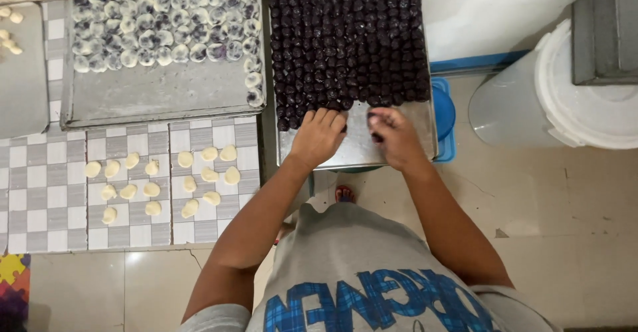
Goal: Flattening small dough portions and placing dark purple filling on them in a bakery production area.
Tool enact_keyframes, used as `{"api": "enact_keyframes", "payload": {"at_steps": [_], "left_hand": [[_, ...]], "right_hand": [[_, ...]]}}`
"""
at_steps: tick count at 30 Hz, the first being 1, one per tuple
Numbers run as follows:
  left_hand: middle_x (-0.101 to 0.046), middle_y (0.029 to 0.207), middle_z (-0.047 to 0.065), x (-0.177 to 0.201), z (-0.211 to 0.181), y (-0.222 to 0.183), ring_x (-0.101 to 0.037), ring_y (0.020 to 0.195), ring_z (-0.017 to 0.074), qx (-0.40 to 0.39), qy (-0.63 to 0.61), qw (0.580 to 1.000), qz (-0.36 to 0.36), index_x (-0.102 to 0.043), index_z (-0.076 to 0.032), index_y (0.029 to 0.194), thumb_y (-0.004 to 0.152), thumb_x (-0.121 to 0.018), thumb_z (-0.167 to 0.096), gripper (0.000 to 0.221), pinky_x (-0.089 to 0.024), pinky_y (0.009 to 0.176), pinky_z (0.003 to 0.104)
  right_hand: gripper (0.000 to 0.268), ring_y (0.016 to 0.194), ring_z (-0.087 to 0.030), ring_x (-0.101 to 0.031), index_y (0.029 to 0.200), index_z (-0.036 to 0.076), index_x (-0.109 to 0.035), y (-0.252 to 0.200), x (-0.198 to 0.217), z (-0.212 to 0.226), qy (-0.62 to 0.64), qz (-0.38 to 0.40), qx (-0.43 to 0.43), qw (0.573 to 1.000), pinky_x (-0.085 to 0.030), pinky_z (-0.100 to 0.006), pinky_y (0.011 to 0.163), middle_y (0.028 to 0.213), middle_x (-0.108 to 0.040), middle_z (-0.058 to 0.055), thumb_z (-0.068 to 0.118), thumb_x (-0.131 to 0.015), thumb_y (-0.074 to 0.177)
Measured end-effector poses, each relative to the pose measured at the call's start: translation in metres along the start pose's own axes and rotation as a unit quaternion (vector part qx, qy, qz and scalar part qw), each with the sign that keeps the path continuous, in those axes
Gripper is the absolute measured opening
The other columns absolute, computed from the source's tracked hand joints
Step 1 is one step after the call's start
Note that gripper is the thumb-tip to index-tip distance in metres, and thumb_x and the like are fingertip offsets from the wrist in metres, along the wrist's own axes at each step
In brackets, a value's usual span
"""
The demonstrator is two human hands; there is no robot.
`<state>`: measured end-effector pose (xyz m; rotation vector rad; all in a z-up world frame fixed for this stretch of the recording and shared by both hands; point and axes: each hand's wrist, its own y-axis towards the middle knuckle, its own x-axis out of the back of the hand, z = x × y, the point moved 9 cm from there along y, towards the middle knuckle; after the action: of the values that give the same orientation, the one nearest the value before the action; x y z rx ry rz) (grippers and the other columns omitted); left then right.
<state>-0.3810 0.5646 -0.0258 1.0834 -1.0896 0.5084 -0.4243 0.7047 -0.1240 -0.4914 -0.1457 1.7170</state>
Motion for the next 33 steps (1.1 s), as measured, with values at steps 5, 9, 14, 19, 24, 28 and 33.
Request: {"api": "enact_keyframes", "payload": {"at_steps": [5, 9, 14, 19, 24, 28, 33], "left_hand": [[-0.05, 0.095, 0.008, -0.006, 0.006, -0.006, -0.049, 0.093, 0.0275, 0.027, 0.001, 1.0, 0.016, -0.054, -0.013, 0.104, 0.079, -0.056, -0.051, 0.045, -0.039, 0.076, 0.04], [-0.047, 0.079, 0.006, -0.003, 0.005, -0.014, -0.05, 0.079, 0.0259, 0.003, 0.006, 0.999, -0.04, -0.051, -0.01, 0.085, 0.089, -0.045, -0.047, 0.037, -0.039, 0.07, 0.038], [-0.047, 0.075, 0.002, 0.014, 0.028, -0.03, -0.051, 0.074, 0.0218, 0.058, -0.002, 0.995, -0.076, -0.052, -0.015, 0.091, 0.091, -0.047, -0.036, 0.022, -0.04, 0.065, 0.034], [-0.054, 0.107, 0.006, 0.009, 0.03, -0.039, -0.053, 0.093, 0.0252, 0.099, -0.028, 0.994, -0.039, -0.053, -0.017, 0.112, 0.089, -0.043, -0.049, 0.041, -0.039, 0.07, 0.037], [-0.058, 0.108, 0.012, -0.002, 0.022, -0.045, -0.056, 0.102, 0.0308, 0.071, 0.032, 0.995, -0.058, -0.054, -0.009, 0.099, 0.09, -0.047, -0.03, 0.024, -0.041, 0.075, 0.04], [-0.053, 0.083, 0.012, 0.022, 0.018, -0.045, -0.054, 0.079, 0.0302, 0.027, 0.042, 0.993, -0.109, -0.054, -0.008, 0.087, 0.093, -0.04, -0.021, 0.02, -0.04, 0.064, 0.038], [-0.053, 0.105, 0.014, 0.021, 0.028, -0.052, -0.051, 0.098, 0.0307, 0.098, 0.041, 0.991, -0.084, -0.056, -0.007, 0.101, 0.093, -0.038, -0.041, 0.039, -0.038, 0.069, 0.038]], "right_hand": [[0.03, 0.071, -0.018, -0.065, 0.116, 0.014, -0.054, -0.014, -0.014, 0.01, 0.239, 0.071, -0.136, 0.959, -0.048, -0.018, 0.047, 0.094, -0.062, -0.011, 0.031, -0.053, 0.091], [0.032, 0.075, -0.023, -0.069, 0.119, 0.01, -0.055, -0.022, -0.017, 0.0, 0.217, 0.124, -0.154, 0.956, -0.052, -0.023, 0.047, 0.097, -0.066, -0.015, 0.026, -0.053, 0.092], [0.028, 0.078, -0.023, -0.068, 0.117, 0.01, -0.055, -0.03, -0.022, 0.001, 0.179, 0.132, -0.144, 0.964, -0.051, -0.024, 0.049, 0.099, -0.066, -0.014, 0.02, -0.052, 0.092], [0.024, 0.075, -0.021, -0.069, 0.114, 0.009, -0.054, -0.027, -0.033, -0.001, 0.132, 0.129, -0.139, 0.973, -0.054, -0.023, 0.046, 0.098, -0.066, -0.011, 0.015, -0.054, 0.091], [0.025, 0.076, -0.023, -0.069, 0.114, 0.008, -0.054, -0.023, -0.048, -0.006, 0.105, 0.152, -0.128, 0.974, -0.057, -0.025, 0.047, 0.099, -0.064, -0.013, 0.014, -0.057, 0.089], [0.027, 0.078, -0.023, -0.069, 0.116, 0.009, -0.053, -0.018, -0.042, -0.014, 0.089, 0.162, -0.139, 0.973, -0.058, -0.027, 0.049, 0.103, -0.065, -0.012, 0.016, -0.056, 0.09], [0.021, 0.078, -0.021, -0.068, 0.111, 0.012, -0.054, -0.015, -0.043, -0.004, 0.073, 0.15, -0.136, 0.977, -0.054, -0.023, 0.05, 0.099, -0.065, -0.01, 0.018, -0.055, 0.091]]}}
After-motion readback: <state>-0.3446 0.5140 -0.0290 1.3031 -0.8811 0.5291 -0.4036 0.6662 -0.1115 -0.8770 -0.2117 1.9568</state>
